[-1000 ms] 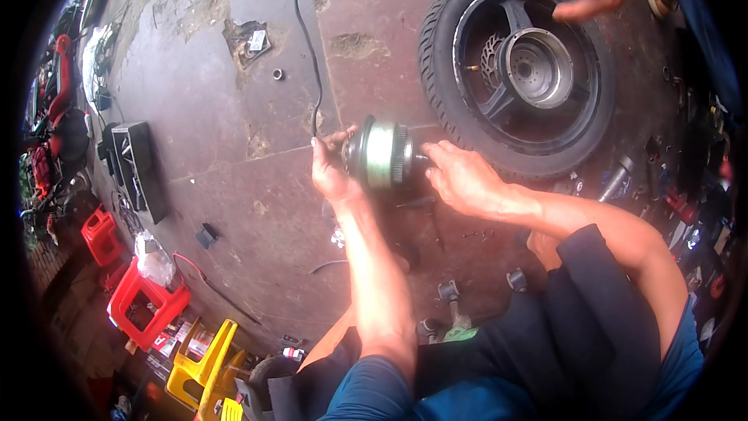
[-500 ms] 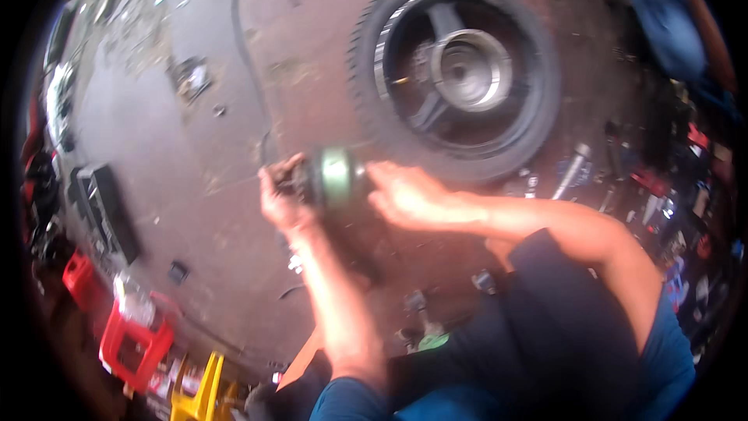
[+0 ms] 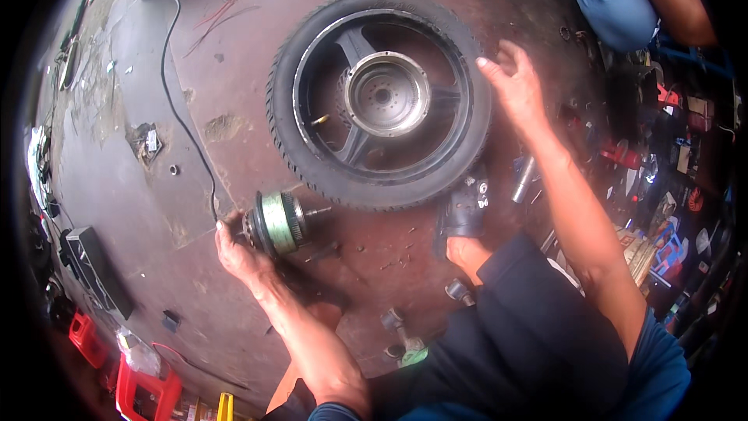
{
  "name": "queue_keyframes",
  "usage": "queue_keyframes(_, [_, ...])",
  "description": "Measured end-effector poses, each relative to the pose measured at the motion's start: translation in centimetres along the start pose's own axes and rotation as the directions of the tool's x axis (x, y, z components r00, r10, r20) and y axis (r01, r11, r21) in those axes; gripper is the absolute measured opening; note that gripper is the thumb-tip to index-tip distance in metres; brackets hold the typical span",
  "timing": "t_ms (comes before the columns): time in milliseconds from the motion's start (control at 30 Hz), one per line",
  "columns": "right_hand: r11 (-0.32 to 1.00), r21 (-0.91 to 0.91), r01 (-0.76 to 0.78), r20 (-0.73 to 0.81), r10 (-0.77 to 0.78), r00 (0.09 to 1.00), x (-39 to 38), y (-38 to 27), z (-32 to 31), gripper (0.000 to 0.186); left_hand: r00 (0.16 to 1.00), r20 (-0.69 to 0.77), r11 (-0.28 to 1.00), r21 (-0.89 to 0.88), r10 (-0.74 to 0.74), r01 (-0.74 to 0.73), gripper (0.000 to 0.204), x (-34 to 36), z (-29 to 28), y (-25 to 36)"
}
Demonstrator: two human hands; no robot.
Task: The person removes screws from an electric scooter wheel motor using a power tool, pulls the motor core out of the wheel rim, and disassembles the motor core by hand.
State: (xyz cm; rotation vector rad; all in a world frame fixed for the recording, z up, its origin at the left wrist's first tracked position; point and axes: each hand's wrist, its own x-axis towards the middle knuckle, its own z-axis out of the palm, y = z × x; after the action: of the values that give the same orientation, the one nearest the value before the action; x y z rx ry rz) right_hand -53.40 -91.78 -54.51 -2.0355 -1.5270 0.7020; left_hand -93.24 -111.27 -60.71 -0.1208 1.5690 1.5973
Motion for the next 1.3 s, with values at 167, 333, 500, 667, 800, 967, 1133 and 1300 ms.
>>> queue_keyframes(167, [0.604, 0.565, -0.562, 0.563, 0.216, 0.798, -0.6, 3.5, 0.0, 0.077, 0.645, -0.124, 0.538, 0.679, 0.754, -0.500, 0.017, -4.8, 6.1, 1.1])
queue_keyframes(333, [0.483, 0.609, -0.628, 0.630, 0.185, 0.754, -1.1, 3.3, 0.0, 0.070, 0.531, 0.678, 0.259, 0.468, 0.508, -0.845, 0.030, -7.9, 12.3, -4.3])
queue_keyframes(500, [0.692, 0.621, -0.367, 0.413, 0.108, 0.904, -4.1, -4.8, -4.6, 0.063, 0.462, 0.812, 0.202, 0.416, 0.356, -0.887, 0.037, -10.1, 15.5, -3.6])
queue_keyframes(667, [0.852, 0.470, -0.231, 0.410, 0.022, 0.912, -5.5, -9.3, -10.4, 0.062, 0.454, 0.886, 0.274, 0.417, 0.089, -0.867, 0.034, -11.7, 18.1, -2.1])
queue_keyframes(800, [0.893, 0.423, -0.151, 0.375, -0.021, 0.927, -5.9, -9.0, -11.2, 0.060, 0.391, 0.908, 0.263, 0.418, -0.151, -0.870, 0.037, -10.8, 20.2, -2.2])
queue_keyframes(967, [0.886, 0.428, -0.177, 0.387, -0.003, 0.922, -5.7, -8.4, -10.9, 0.059, 0.303, 0.788, 0.153, 0.444, -0.535, -0.883, 0.050, -9.7, 23.3, -0.5])
queue_keyframes(1133, [0.869, 0.456, -0.191, 0.399, -0.008, 0.917, -5.7, -8.3, -10.6, 0.057, 0.257, 0.714, 0.041, 0.371, -0.651, -0.928, 0.058, -9.4, 24.4, -0.8])
queue_keyframes(1300, [0.873, 0.449, -0.189, 0.379, 0.006, 0.925, -5.7, -8.0, -10.8, 0.057, 0.218, 0.626, -0.145, 0.166, -0.749, -0.975, 0.069, -9.6, 25.5, 0.0])
